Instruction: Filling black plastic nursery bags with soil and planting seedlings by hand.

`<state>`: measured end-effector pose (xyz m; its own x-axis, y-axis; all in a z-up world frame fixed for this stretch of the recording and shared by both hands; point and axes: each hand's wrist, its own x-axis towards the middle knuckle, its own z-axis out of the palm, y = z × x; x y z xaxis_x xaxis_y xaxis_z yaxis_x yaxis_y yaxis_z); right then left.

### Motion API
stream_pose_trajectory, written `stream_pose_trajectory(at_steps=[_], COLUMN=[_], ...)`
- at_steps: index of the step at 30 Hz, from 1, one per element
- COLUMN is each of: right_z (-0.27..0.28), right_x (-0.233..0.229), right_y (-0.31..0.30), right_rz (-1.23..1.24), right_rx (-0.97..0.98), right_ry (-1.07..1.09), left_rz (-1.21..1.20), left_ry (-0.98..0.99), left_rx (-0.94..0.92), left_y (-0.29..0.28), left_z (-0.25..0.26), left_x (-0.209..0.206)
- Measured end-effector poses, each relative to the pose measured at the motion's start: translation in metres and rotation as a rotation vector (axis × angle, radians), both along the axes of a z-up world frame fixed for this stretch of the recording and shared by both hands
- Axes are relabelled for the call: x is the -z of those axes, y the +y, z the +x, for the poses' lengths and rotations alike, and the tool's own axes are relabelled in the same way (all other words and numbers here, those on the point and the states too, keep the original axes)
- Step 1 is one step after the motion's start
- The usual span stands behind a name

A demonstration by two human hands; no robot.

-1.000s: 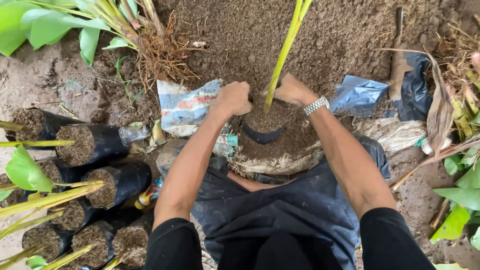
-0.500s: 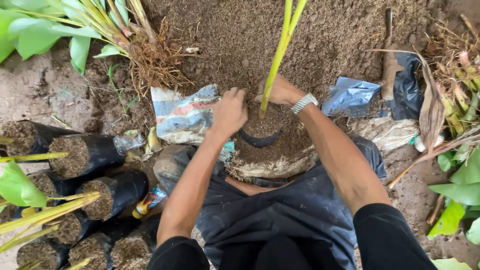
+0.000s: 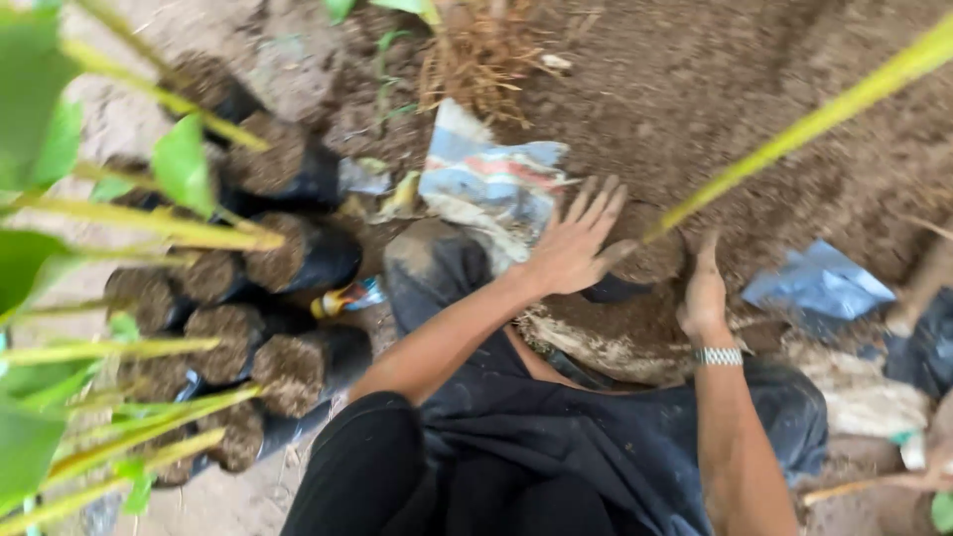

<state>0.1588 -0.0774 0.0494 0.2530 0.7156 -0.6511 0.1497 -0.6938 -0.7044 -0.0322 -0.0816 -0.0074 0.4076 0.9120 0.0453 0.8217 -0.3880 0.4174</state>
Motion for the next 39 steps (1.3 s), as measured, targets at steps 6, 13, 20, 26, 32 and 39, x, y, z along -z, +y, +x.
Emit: stream_pose_trajectory(at_steps=[6,13,20,26,32,39], right_z=[-0.021,0.033,0.061,0.065,0.071,0.057], right_x=[-0.052,-0.016,0.041,0.051,0.069,0.079], right_y=[-0.022,0.000,0.003,-0.003,-0.013,-0.027], right_rz=[-0.020,-0.096,0.032,0.088,0.335,0.250], right_rx=[-0.268,-0.469,-0.519,-0.544,-0.445,-0.507], right_ry=[-0.250,-0.296,-0.115,-0.076,-0.129,-0.279], left_rz=[-0.235,-0.515,-0.546,-0.504,-0.567,-0.475], left_ry=[-0.164,-0.130,0.073,0.100,-0.010,0.003], left_rx=[-0.206,0.050,-0.166,-0.029,-0.087,-0.048], left_y=[0.027,0.059,0.055,0.048,0.029,0.010], left_z=[0.015,-0.026,-0.006,-0.017,-0.019,-0.025], left_x=[0.041,0.064,0.043,0.040,-0.010,-0.009])
